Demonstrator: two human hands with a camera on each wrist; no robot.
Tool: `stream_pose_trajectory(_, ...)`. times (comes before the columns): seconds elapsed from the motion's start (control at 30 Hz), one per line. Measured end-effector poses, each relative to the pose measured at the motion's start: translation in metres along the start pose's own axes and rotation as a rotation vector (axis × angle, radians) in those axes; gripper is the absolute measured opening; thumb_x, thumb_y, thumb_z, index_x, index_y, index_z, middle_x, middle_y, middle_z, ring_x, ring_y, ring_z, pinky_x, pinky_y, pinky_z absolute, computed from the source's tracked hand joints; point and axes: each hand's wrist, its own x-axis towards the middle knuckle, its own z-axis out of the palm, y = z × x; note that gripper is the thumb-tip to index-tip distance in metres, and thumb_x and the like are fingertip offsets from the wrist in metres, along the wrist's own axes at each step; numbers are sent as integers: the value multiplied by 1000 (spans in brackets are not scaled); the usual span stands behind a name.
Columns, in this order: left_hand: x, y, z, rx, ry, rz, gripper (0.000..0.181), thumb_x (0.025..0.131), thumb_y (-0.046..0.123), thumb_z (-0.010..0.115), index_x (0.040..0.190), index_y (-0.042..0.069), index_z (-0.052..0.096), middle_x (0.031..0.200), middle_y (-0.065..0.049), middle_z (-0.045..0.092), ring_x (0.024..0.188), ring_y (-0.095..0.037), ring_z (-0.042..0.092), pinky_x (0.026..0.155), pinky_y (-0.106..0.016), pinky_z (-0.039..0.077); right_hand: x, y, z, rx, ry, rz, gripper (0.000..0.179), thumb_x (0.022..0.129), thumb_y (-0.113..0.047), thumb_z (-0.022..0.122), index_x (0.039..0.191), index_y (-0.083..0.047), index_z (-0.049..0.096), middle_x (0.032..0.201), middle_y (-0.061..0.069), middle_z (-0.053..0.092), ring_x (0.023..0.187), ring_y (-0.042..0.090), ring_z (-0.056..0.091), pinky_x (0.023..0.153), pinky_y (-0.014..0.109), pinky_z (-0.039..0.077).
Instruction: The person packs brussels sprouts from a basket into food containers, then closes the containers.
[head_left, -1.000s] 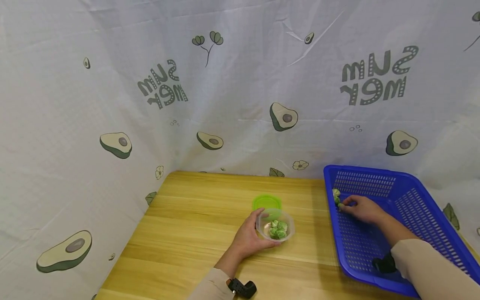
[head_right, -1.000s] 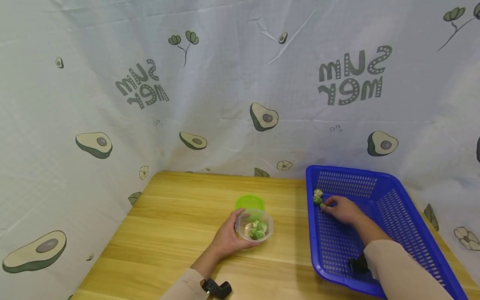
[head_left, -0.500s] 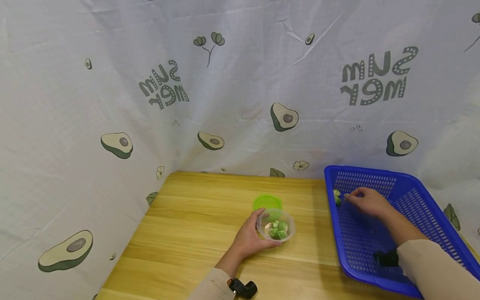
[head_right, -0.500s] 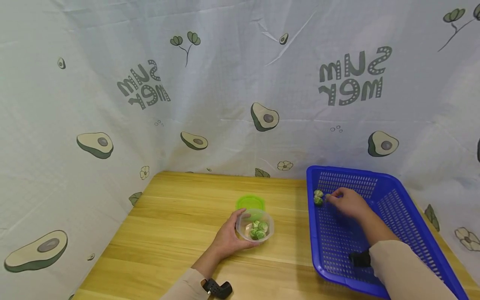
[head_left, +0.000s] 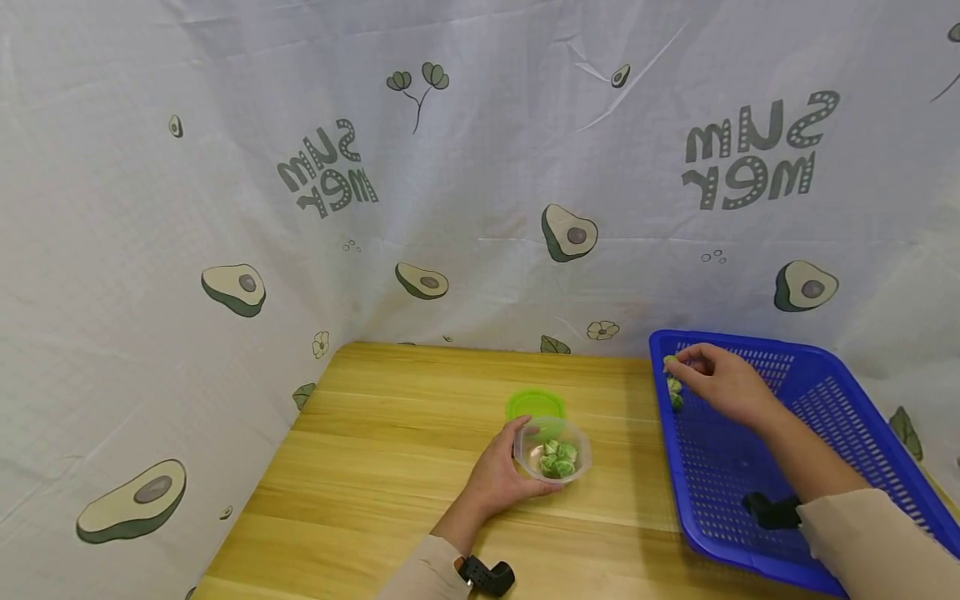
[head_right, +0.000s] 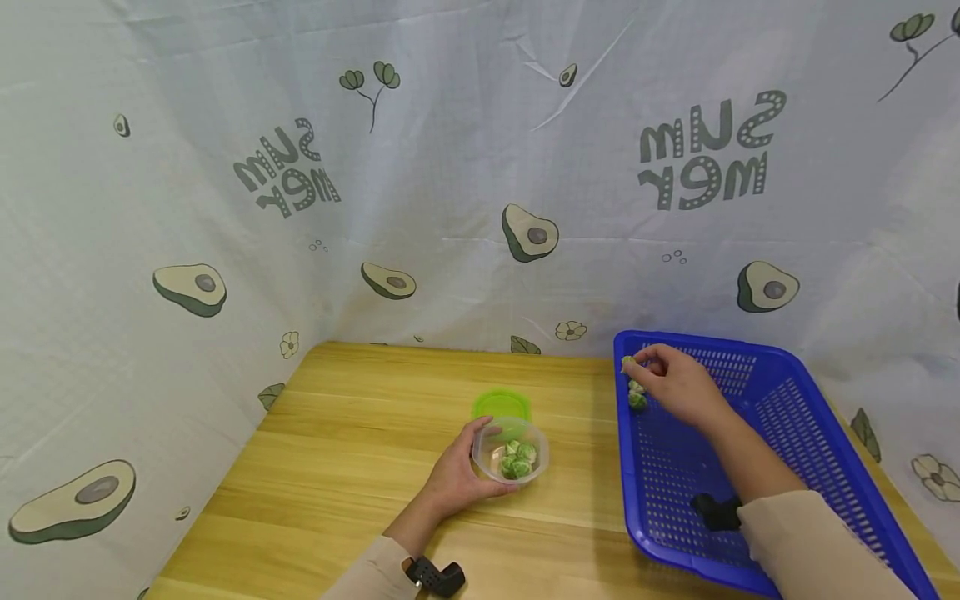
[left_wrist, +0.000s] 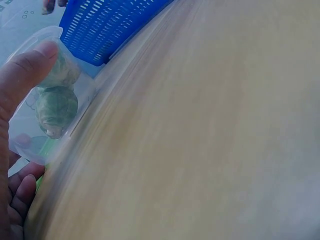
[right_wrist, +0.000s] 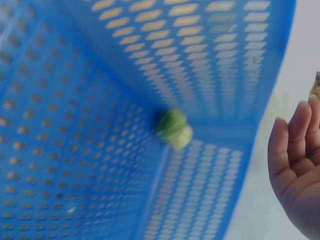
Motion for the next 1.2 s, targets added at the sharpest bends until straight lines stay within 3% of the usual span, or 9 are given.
stream_pose_trajectory(0.23,0,0,-1,-10,-3,0,109,68,48,94,156,20,36,144,10,58,136,-20,53,115,-46,44,-10,-34,7,38,-48,-105,44,105,-41,57,127,-4,60,92,8,63,72,15,53,61,32,42)
stream_pose_trajectory(0.57,0,-1,-2,-8,-8,5,109,69,47,94,156,20,36,145,10,58,136,-20,53,114,-45,44,-22,-68,26,63,-136,-238,27,101,-33,65,116,-10,66,85,3,62,69,9,50,59,27,42)
stream_pose_trajectory(0.93,0,0,-2,-1,-2,18,107,69,47,94,156,20,36,145,8,58,135,-21,55,112,-45,46,-22,-85,48,84,-314,-355,21,99,-30,68,113,-14,66,79,-4,59,65,5,49,57,25,44)
stream_pose_trajectory(1.2,0,1,-2,11,-13,-7,108,70,49,93,157,22,35,146,10,57,137,-20,53,113,-45,45,-13,-85,63,67,-406,-451,17,97,-28,71,108,-15,68,72,-9,53,61,2,46,56,23,42)
